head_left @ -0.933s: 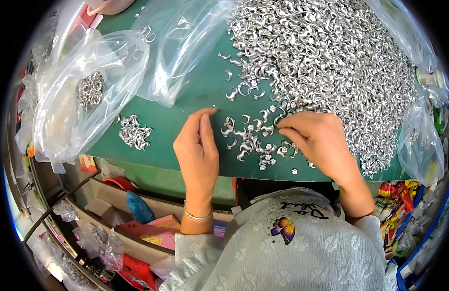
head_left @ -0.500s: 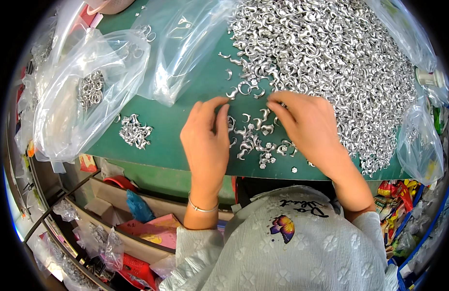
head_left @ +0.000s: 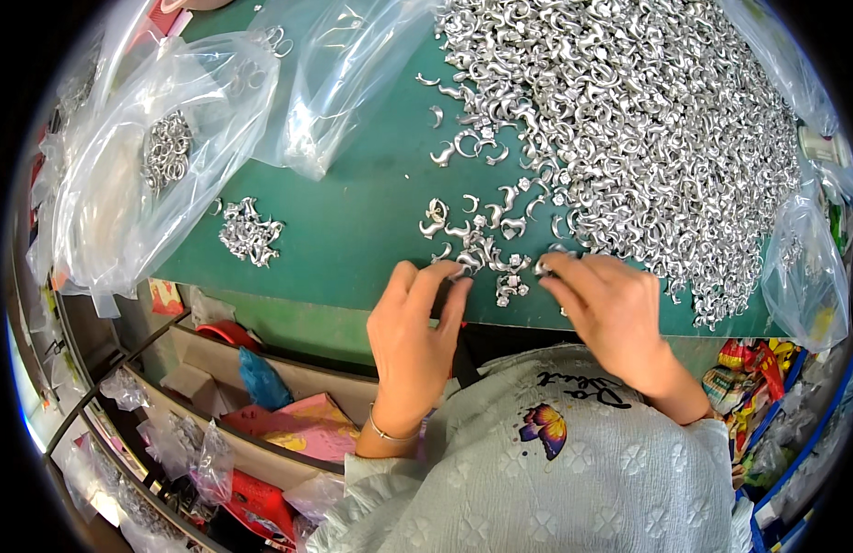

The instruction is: The person sorts small silver crescent-shaped metal parts by hand on a green workbench, picking them up from a large pile and placing them into a plastic bag.

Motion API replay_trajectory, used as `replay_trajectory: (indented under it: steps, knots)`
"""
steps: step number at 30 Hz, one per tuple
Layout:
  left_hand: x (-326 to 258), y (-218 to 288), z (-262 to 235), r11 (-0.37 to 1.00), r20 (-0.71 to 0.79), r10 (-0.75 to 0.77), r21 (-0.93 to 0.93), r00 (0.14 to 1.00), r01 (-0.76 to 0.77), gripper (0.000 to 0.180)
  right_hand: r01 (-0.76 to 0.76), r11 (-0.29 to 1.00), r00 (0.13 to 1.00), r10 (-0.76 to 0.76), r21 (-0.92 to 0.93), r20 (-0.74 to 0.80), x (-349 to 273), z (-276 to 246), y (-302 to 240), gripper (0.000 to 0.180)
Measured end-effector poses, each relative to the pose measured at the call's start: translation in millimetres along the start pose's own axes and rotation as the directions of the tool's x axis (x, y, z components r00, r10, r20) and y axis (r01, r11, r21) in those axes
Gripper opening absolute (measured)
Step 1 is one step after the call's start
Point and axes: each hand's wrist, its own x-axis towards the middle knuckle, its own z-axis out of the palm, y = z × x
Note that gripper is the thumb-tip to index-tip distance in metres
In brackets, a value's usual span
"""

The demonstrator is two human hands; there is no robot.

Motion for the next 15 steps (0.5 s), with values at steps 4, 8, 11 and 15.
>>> replay_trajectory:
  steps: [4,8,11,15]
  knots:
    - [5.0,-2.6,-5.9,0.994,-0.021,-0.045,0.095,0.999,0.047,0.018,-0.015,1.0,0.998,0.016,0.008,-0.06,2.7,-2.0,2.4,0.017]
    - [3.7,6.5,0.1,0.999,-0.032,0.018,0.032,0.999,-0.017,0.019,0.081,0.996,0.997,-0.081,0.035,0.009,26.6,9.8,-16.9,0.023]
    - [4.5,7.0,6.7,0.998,-0.026,0.061,0.019,0.998,-0.061,0.024,0.074,0.996,0.997,-0.074,0.053,0.006,34.6,21.9,-13.5,0.024]
    - [4.8,-0.9,1.4,0.999,-0.044,-0.021,0.035,0.999,0.023,0.023,-0.058,0.982,0.998,0.061,0.178,-0.012,28.7,10.7,-0.3,0.025]
